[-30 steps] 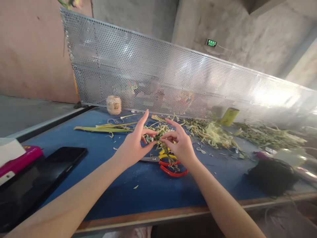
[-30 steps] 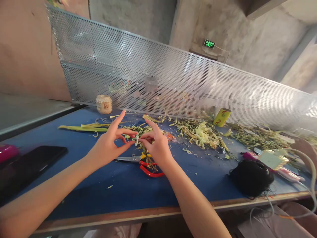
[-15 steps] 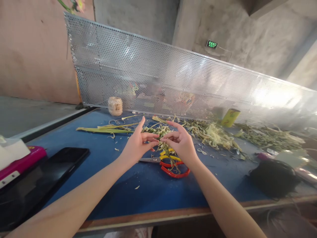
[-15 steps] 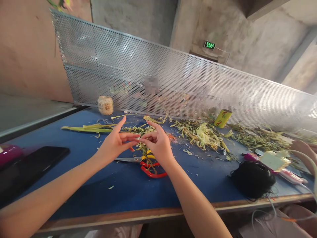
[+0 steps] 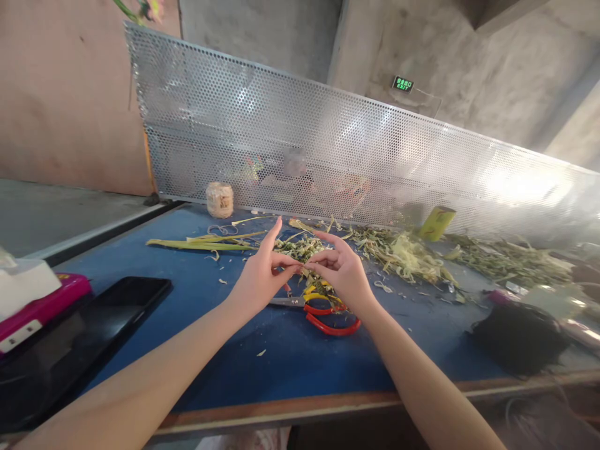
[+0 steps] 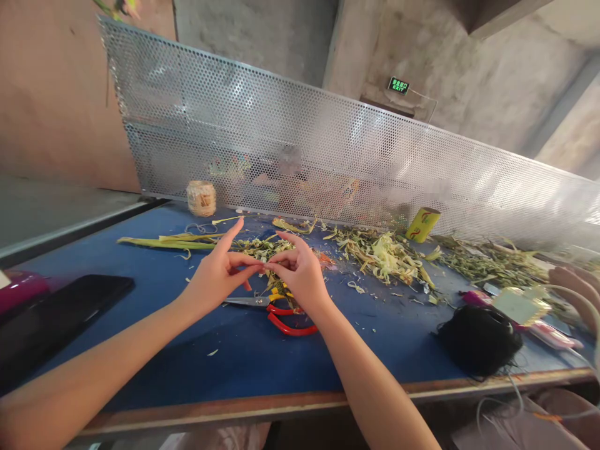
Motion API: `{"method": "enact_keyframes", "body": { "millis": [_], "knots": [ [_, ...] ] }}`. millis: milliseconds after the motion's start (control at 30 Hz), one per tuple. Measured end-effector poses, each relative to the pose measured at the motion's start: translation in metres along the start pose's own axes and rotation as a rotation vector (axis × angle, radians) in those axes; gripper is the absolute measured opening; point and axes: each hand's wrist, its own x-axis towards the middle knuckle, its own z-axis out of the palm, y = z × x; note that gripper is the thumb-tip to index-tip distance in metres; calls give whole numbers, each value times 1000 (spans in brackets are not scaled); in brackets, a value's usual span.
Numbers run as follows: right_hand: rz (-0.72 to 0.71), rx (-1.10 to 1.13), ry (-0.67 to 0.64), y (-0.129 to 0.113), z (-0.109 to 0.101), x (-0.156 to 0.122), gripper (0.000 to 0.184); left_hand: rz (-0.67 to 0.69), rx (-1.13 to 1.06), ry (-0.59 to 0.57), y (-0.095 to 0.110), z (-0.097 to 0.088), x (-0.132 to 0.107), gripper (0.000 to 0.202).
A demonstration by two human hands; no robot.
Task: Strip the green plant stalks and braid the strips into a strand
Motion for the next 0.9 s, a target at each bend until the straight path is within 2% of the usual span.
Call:
{"method": "enact_keyframes", "body": {
  "millis": [100, 300, 367, 567, 733, 900],
  "knots": [
    [6, 3, -2, 1, 0, 0, 53, -106, -136, 5, -2, 1, 2, 87],
    [16, 24, -3, 2, 0, 1, 53, -472, -394, -77, 4, 6, 1, 91],
    [19, 22, -4, 3, 0, 1, 53, -519, -428, -91, 6, 8, -1, 93],
    [16, 12, -19, 3, 1, 1, 51, -453, -338, -99, 5, 10, -2, 99],
    [10, 4, -32, 6, 2, 1, 50, -331, -246, -139, 1, 9, -2, 95],
    [76, 29, -71, 6, -2, 4, 49, -214, -103, -107, -1, 5, -1, 87]
  ]
}}
